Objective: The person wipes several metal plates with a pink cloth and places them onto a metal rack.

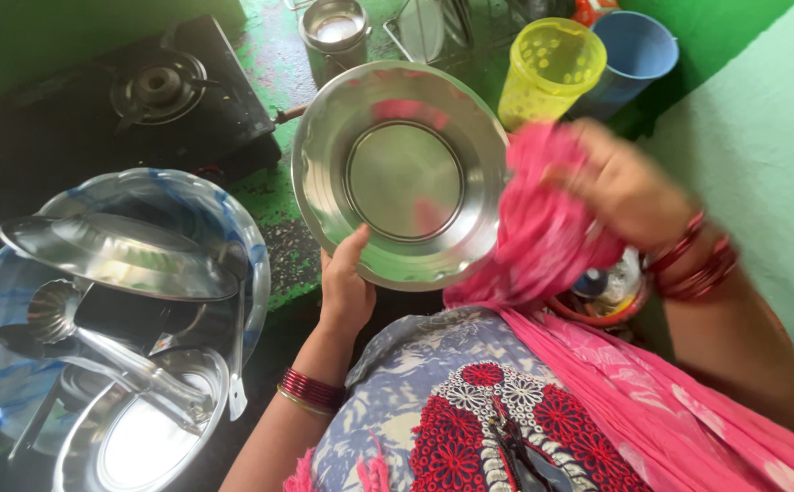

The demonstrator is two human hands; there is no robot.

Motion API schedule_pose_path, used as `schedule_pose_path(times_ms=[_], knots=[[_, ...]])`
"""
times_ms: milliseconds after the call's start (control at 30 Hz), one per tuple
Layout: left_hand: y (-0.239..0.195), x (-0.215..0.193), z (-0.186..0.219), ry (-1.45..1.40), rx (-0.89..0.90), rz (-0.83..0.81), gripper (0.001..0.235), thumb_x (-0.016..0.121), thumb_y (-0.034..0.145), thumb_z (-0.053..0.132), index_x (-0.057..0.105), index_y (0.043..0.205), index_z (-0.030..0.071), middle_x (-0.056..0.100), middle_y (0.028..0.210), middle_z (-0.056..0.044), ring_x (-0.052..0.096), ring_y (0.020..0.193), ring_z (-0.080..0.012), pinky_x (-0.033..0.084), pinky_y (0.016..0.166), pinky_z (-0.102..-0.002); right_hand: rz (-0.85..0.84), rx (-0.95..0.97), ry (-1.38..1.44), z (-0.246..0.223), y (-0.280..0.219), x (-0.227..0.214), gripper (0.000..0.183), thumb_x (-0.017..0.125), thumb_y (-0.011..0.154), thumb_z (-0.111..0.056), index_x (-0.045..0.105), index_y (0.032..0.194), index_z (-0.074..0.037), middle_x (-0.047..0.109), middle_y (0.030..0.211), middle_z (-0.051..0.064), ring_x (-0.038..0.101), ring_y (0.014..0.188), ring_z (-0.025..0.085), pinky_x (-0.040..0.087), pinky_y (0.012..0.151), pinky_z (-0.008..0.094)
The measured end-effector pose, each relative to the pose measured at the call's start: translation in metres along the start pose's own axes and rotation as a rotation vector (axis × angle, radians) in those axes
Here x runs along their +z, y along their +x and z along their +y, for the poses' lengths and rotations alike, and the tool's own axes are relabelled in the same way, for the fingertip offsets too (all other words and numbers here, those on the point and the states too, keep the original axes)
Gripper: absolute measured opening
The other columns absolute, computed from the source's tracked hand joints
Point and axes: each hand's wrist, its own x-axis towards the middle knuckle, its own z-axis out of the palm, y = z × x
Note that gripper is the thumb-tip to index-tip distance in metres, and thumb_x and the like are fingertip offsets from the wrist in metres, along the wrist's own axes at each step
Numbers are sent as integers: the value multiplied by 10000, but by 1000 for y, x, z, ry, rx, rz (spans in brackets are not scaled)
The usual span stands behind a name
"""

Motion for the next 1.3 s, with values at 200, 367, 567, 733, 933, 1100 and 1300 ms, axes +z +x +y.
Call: schedule_pose_path(times_ms=[200, 367, 567, 733, 933, 1100, 1300], knots=[[-3, 11, -7, -116, -53, -55, 510, 509, 1055, 337, 431, 1464, 42, 581, 1373, -126, 600, 1243, -253, 516, 1041, -412, 78, -388, -345, -32, 66, -6, 345, 519, 1159, -233, 535, 1426, -15, 615, 1336, 99, 587, 1217, 211, 480, 1058, 340], [-6, 1, -8, -108, 13, -133, 535, 445, 1081, 370, 402, 1497, 37, 566, 1411, -130, 580, 1276, -258, 489, 1075, -410, -338, -556, -1771, 28, 86, 59, 254, 533, 1060, -240, 605, 1253, -90, 515, 1485, 154, 450, 1444, 377, 344, 1284, 520], [-3, -5, -9, -134, 5, -140, 579, 435, 1095, 364, 385, 1523, -22, 562, 1457, -130, 555, 1346, -259, 470, 1137, -416, -312, -638, -872, 43, 47, 152, 711, 557, 978, -327, 337, 1609, -83, 217, 1696, 243, 123, 1596, 461, 114, 1299, 558], [-2, 10, -9, 58, -13, -142, 584, 458, 1059, 389, 349, 1521, 49, 544, 1413, -120, 554, 1296, -256, 480, 1083, -419, -85, -625, -1212, 67, 119, 125, 643, 551, 986, -388, 419, 1596, -234, 208, 1701, 206, 118, 1585, 411, 157, 1262, 554], [-3, -1, 7, 33, 191, -90, 551, 512, 1077, 365, 411, 1471, -7, 602, 1328, -168, 632, 1188, -264, 548, 999, -386, 281, -488, -1347, 61, 103, 82, 605, 614, 943, -390, 537, 1443, -59, 381, 1535, 322, 267, 1442, 504, 280, 1093, 621], [16, 0, -3, -20, 197, 51, 521, 517, 1063, 386, 437, 1427, 22, 609, 1269, -148, 652, 1106, -237, 566, 902, -371, -63, -764, -1366, 51, 36, 146, 485, 666, 927, -257, 612, 1354, -34, 557, 1492, 204, 501, 1428, 394, 409, 1211, 523], [30, 10, 35, -22, 126, 7, 494, 530, 1046, 412, 487, 1342, 19, 645, 1178, -140, 690, 1024, -250, 603, 869, -385, -72, -957, -811, 36, 44, 136, 336, 726, 914, -225, 700, 1196, -43, 649, 1311, 153, 674, 1198, 359, 567, 973, 432]])
